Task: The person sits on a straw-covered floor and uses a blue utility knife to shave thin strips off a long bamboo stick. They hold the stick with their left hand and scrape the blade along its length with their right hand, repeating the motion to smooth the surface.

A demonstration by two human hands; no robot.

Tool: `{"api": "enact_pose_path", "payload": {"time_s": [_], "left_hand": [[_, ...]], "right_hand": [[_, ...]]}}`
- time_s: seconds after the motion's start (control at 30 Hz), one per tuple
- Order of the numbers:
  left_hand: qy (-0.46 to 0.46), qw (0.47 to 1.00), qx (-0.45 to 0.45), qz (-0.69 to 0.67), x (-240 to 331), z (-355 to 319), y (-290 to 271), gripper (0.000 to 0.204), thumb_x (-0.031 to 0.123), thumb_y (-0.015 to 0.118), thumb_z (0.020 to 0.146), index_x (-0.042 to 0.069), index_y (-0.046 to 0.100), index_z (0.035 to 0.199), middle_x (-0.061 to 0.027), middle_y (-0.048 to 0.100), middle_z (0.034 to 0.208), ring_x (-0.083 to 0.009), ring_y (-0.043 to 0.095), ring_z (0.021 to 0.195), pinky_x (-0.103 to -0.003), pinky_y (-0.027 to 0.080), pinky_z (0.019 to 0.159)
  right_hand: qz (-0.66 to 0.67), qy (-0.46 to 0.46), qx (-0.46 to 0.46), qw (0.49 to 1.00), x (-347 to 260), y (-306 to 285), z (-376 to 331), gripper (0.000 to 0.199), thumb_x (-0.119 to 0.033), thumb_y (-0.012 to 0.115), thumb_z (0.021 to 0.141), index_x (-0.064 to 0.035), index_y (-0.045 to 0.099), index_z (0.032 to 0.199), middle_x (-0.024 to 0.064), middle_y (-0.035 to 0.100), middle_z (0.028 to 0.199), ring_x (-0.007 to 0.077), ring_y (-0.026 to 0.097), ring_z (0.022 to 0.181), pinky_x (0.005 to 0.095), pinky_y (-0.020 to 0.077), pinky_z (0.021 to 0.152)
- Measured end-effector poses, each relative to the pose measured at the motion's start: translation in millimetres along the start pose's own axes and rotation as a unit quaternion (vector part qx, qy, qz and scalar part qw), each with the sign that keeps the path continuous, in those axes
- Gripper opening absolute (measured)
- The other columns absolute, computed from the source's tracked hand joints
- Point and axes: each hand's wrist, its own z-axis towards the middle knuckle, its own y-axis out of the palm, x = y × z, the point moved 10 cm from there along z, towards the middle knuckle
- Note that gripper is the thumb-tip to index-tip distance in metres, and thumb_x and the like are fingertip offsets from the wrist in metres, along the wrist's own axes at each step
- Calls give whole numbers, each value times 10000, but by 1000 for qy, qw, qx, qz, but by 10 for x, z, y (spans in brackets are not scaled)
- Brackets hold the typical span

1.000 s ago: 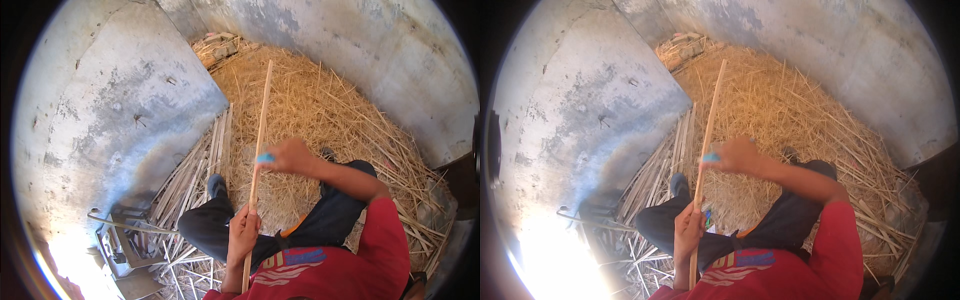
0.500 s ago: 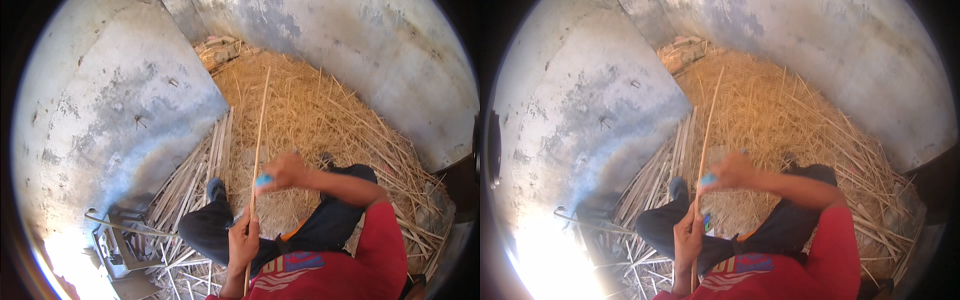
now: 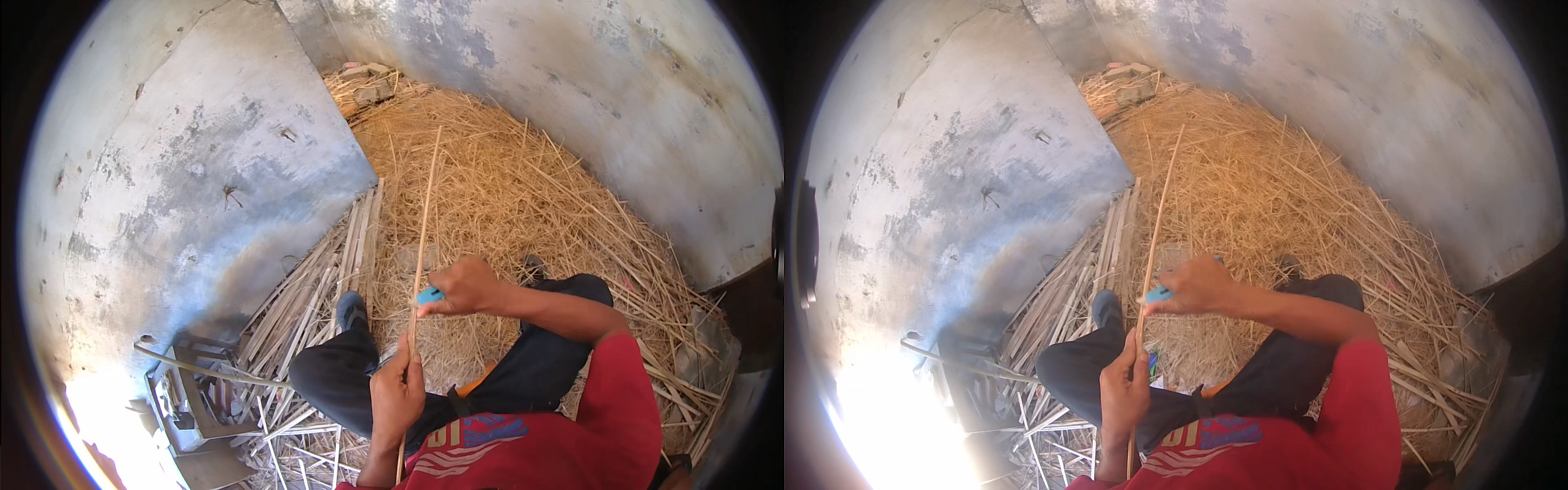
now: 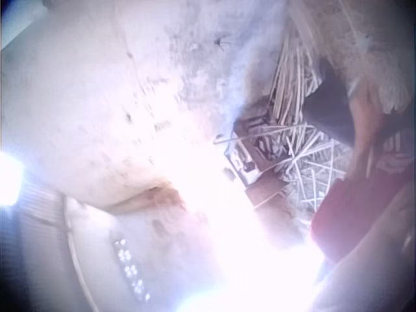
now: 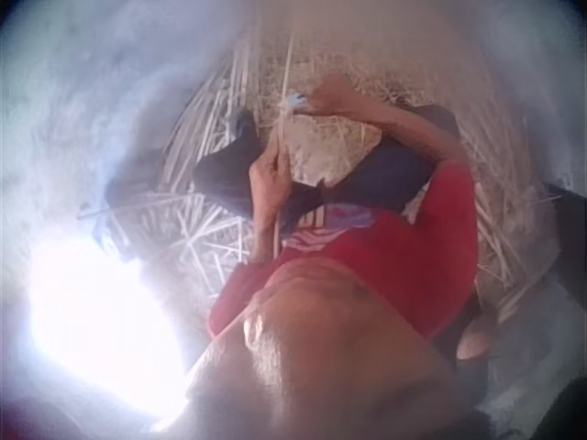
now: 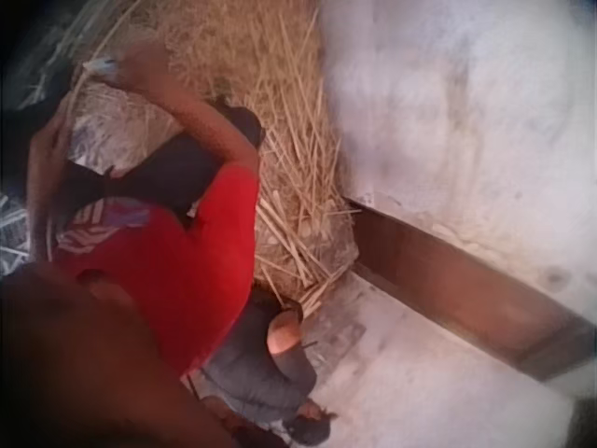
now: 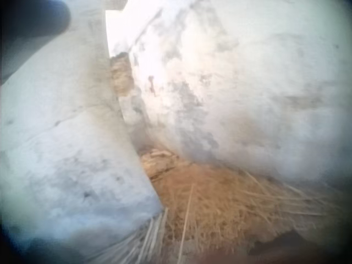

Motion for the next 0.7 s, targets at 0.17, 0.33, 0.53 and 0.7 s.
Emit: {"api": "enact_pose_path", "payload": {"time_s": [0.17, 0.33, 0.53, 0.7], "left_hand": [[56, 998, 12, -13, 86, -79, 55, 351, 92, 544, 913, -65, 566, 1226, -196, 558, 651, -263, 596, 564, -343, 454, 545], [7, 1000, -10, 8, 13, -23, 53, 359, 83, 550, 905, -76, 560, 1227, -227, 580, 690, -295, 612, 587, -370, 458, 555], [6, 1000, -17, 10, 22, -21, 125, 362, 85, 548, 903, -61, 564, 1234, -190, 564, 657, -249, 597, 556, -331, 455, 541], [13, 1000, 3, -8, -42, 1, 80, 361, 86, 548, 905, -62, 567, 1233, -170, 554, 639, -217, 565, 530, -321, 447, 534]], "right_hand": [[-13, 125, -67, 990, 783, 175, 10, 689, -761, 454, 816, -127, 570, 573, 65, 490, 450, 229, 517, 398, 374, 380, 375], [46, 39, -85, 995, -76, 216, -145, 703, -757, 440, 828, -117, 552, 559, 71, 492, 450, 244, 530, 407, 377, 383, 378], [-35, 184, -100, 977, 871, 190, -83, 684, -780, 501, 768, -128, 575, 577, 77, 516, 465, 257, 568, 437, 382, 411, 393], [48, 52, -88, 994, -57, 178, -179, 657, -756, 526, 771, -128, 581, 586, 69, 524, 482, 250, 570, 438, 385, 424, 397]]}}
